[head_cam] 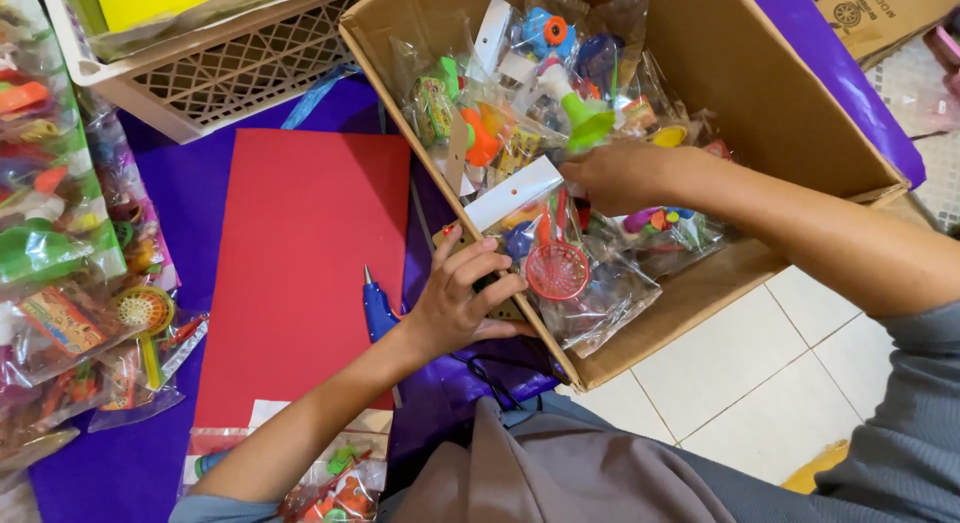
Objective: The person applies hot glue to small toy packages and adheres them onto a white card. The person then picks up more toy packages from a cardboard box and applies hot glue to those as well, attaching them to another card.
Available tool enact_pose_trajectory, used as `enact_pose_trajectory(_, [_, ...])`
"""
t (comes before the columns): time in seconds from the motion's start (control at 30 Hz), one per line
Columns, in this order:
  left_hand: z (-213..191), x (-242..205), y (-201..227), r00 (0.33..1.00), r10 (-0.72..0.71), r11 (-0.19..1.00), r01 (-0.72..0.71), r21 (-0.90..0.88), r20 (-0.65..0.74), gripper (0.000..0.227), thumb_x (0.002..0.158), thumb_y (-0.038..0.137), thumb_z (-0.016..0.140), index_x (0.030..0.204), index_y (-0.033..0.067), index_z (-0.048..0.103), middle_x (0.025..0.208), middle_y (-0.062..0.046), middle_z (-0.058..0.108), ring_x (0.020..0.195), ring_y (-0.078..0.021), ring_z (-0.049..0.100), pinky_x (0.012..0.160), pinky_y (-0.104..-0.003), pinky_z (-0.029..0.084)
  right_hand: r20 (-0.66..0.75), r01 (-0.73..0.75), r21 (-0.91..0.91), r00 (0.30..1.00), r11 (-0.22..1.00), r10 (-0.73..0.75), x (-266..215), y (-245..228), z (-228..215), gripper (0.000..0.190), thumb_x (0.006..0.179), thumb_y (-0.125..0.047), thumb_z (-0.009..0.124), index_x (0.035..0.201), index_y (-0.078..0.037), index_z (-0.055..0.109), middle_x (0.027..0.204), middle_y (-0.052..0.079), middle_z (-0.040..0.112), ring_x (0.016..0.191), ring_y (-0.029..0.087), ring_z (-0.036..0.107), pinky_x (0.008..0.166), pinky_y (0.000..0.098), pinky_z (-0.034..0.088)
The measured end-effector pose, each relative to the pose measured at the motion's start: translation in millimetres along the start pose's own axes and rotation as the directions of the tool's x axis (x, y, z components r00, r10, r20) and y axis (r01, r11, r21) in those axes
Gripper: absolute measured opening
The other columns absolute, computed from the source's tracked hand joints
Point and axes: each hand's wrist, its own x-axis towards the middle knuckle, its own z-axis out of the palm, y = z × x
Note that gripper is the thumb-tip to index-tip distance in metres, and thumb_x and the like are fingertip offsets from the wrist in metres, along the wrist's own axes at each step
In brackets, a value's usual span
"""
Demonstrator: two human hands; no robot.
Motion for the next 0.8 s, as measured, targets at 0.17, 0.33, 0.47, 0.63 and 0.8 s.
enact_pose_trajectory(0.17, [3.4,-3.3,-0.4,1.0,-0.002,1.0,0.002,-0.001,-0.016,0.064,0.085,0.072,0.064,0.125,0.0223,0.067,0.131,-0.006,0.052,0.133,-0.0303,0.052,0.118,-0.063,0.037,0.28,-0.093,0.059,0.957,0.994,0.073,-17.5,-25.8,-33.5,0.049,0.082,-0.025,0.071,0.128,-0.012,0.064,0.112,0.02,0.076,0.11,0.045,0.071,0.093,0.0584,0.057])
enact_pose_trajectory(0.33, [-0.6,3.7,4.7,1.0,-0.019,1.0,0.019,-0.002,-0.023,0.066,0.082,0.071,0.068,0.126,0.0222,0.067,0.13,-0.007,0.053,0.133,-0.0299,0.052,0.118,-0.062,0.037,0.235,-0.079,-0.046,0.968,0.996,0.087,-22.7,5.5,-19.1,0.049,0.075,-0.042,0.083,0.116,-0.017,0.073,0.105,0.015,0.078,0.105,0.039,0.074,0.09,0.055,0.059])
enact_pose_trajectory(0.47, [-1.4,4.4,4.0,1.0,-0.011,0.999,0.012,0.029,-0.017,0.066,0.081,0.07,0.071,0.127,0.0225,0.067,0.132,-0.006,0.053,0.133,-0.0297,0.052,0.118,-0.061,0.038,0.12,-0.272,-0.26,0.943,0.926,0.31,-41.1,14.1,-27.0,0.041,0.073,-0.038,0.073,0.112,-0.024,0.074,0.097,0.009,0.077,0.095,0.033,0.076,0.078,0.0525,0.061])
enact_pose_trajectory(0.63, [-15.2,11.2,6.9,1.0,-0.024,0.998,0.024,0.049,-0.001,0.068,0.082,0.068,0.071,0.13,0.021,0.065,0.134,-0.007,0.053,0.135,-0.0297,0.052,0.118,-0.059,0.039,-0.071,-0.429,-0.241,0.903,0.871,0.425,-76.8,-11.7,-66.4,0.036,0.074,-0.03,0.068,0.107,-0.021,0.077,0.088,0.013,0.078,0.084,0.038,0.078,0.066,0.0542,0.061])
enact_pose_trajectory(0.8, [-51.8,34.5,19.0,0.958,-0.042,0.997,0.059,-0.05,0.283,0.068,0.099,0.041,0.082,0.15,0.0157,0.045,0.143,-0.013,0.046,0.145,-0.0357,0.049,0.119,-0.054,0.044,-0.376,-0.643,-0.285,0.757,0.711,0.534,-121.5,-74.7,-77.4,0.036,0.088,-0.023,0.048,0.123,-0.022,0.051,0.067,0.004,0.073,0.065,0.034,0.075,0.046,0.0409,0.043])
